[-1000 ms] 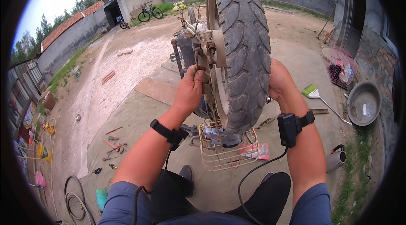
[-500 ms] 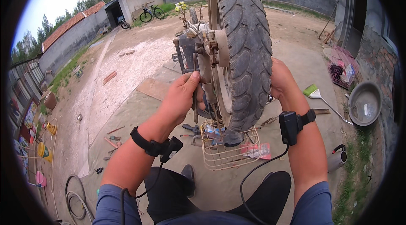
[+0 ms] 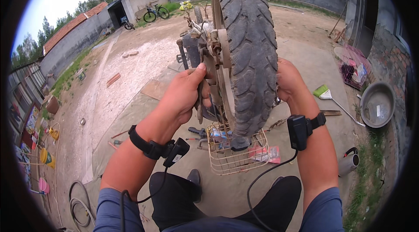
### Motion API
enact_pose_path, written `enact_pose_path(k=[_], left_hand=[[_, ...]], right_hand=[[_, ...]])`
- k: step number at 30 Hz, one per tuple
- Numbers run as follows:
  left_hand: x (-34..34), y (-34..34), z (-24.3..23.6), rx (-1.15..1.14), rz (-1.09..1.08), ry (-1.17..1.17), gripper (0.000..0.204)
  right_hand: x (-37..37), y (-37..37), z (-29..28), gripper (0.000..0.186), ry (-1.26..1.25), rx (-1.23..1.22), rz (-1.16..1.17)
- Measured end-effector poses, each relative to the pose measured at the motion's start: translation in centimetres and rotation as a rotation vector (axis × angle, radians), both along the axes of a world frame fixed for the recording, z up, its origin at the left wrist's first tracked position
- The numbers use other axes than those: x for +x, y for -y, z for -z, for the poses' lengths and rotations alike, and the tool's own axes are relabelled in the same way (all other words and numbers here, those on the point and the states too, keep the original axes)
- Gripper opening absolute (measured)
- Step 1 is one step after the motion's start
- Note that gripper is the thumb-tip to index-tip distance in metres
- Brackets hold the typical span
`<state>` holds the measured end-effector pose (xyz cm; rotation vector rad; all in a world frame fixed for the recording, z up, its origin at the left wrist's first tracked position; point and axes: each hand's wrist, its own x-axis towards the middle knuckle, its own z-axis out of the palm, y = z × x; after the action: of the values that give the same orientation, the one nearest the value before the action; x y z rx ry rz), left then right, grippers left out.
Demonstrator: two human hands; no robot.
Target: The person uses a wrench to tighten bolts on the front wheel hub of a motorcycle. They adjust the wheel and continue tightening the fasteners while the motorcycle remains upright.
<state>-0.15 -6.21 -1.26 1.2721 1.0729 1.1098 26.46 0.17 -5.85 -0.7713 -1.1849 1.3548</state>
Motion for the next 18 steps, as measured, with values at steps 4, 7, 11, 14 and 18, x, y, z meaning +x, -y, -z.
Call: enact_pose_path(k=[4,7,11,14,18], left_hand=[[0.5,-0.1,-0.7,-0.014,-0.001,0.025,0.038],[0.5,-0.7,-0.4,0.003,0.004,0.040,0.038],[0.7,-0.9,0.7,0.105,-0.040,-0.005,0.038],[1.4,-0.8,2.4,0.217,-0.132,-0.139,0.035],[0.5,-6.4,8.6,0.861,-0.347,-0.415,0.029]], right_hand=[[0.0,0.3,-0.3,0.027,-0.017,-0.006,0.000],[-0.1,0.4,-0.4,0.026,-0.018,-0.003,0.003],[0.1,0.3,-0.4,0.026,0.006,0.011,0.021],[0.2,0.3,-0.1,0.026,0.015,0.006,0.031],[-0.1,0.2,-0.1,0.027,0.000,0.015,0.006]])
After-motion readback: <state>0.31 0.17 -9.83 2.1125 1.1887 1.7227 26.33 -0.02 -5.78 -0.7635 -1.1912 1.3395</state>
